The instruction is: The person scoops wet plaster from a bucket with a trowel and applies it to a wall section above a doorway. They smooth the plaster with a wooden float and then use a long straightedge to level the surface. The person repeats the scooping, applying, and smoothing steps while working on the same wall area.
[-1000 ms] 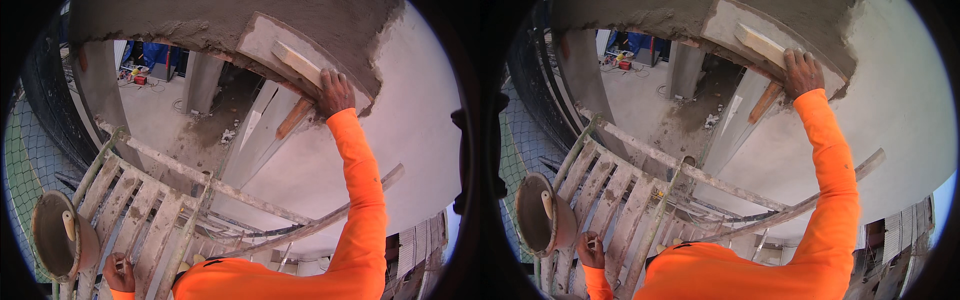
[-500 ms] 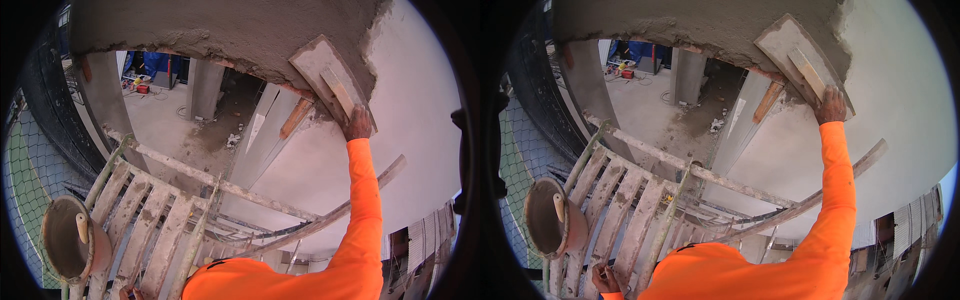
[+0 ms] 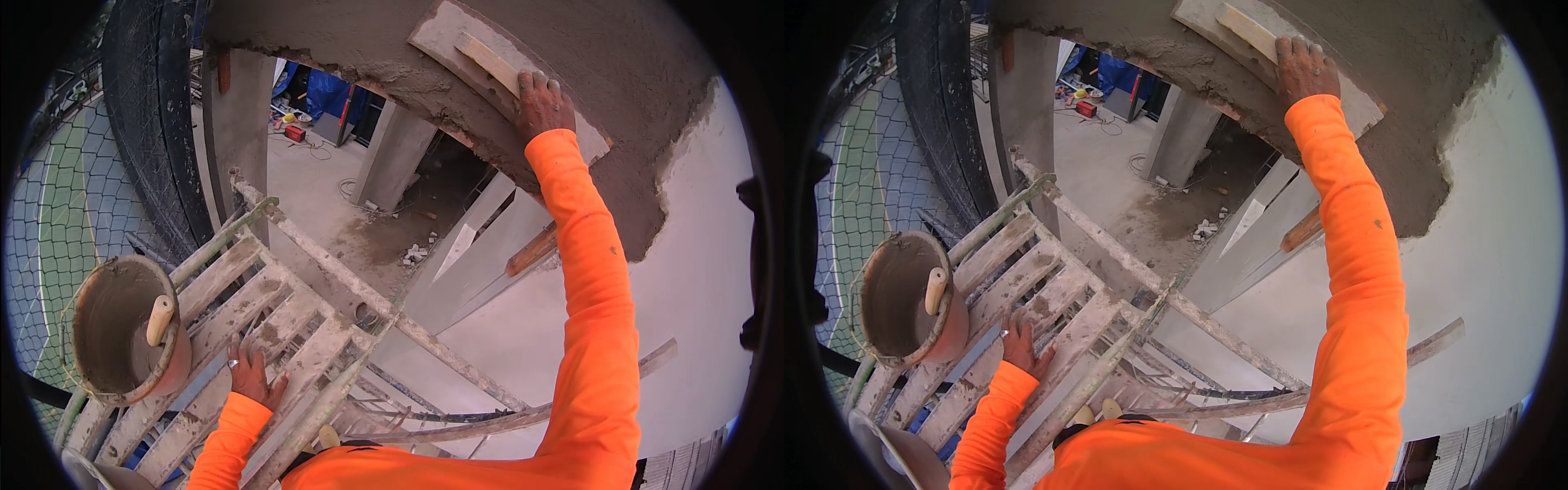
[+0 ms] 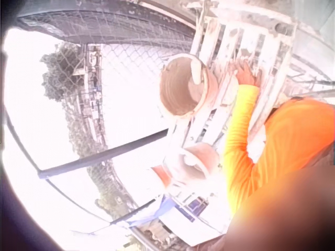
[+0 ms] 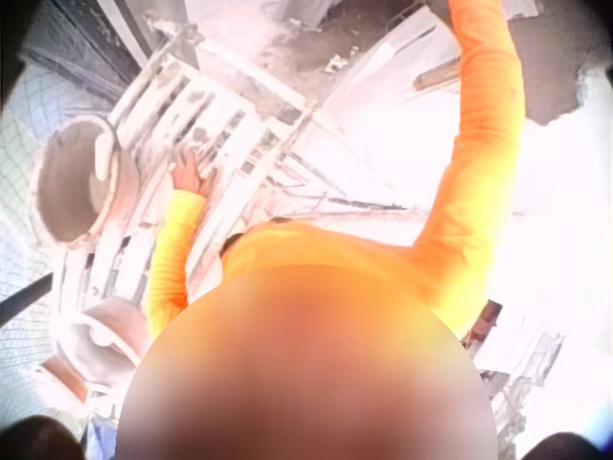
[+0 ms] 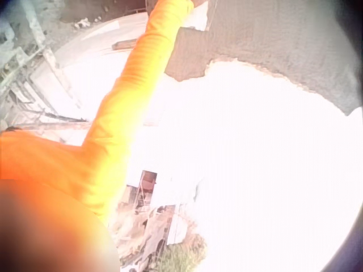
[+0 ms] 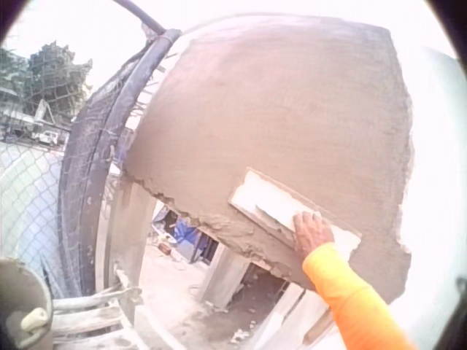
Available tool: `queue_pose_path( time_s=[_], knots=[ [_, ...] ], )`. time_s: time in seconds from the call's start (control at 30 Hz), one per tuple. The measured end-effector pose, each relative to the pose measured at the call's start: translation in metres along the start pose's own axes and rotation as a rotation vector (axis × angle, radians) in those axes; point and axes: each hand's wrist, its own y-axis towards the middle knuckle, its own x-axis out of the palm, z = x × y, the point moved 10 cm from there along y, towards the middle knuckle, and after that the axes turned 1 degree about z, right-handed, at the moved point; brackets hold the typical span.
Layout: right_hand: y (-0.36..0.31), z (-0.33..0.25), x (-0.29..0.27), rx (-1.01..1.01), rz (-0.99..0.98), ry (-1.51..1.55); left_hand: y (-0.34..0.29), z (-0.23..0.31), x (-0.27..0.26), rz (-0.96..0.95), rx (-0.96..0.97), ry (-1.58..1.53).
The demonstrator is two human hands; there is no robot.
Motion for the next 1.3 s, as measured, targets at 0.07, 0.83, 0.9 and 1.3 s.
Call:
queue_pose_path(
  time_s=[0.07,0.83,0.9,1.3],
  knots=[
    [0.041,-0.030,0.010,-0.030,-0.042,-0.007,0.001,-0.006,0.012,-0.036,-0.056,-0.073],
    [0.040,-0.016,0.006,-0.151,-0.134,-0.050,-0.106,-0.001,-0.123,0.218,-0.341,-0.060],
    [0.062,-0.052,0.017,-0.221,-0.053,-0.050,-0.063,0.017,-0.115,0.174,-0.187,-0.102],
    [-0.168,0.112,-0.004,-0.158,-0.313,-0.085,-0.119,-0.035,-0.087,0.144,-0.312,-0.333]
  ],
)
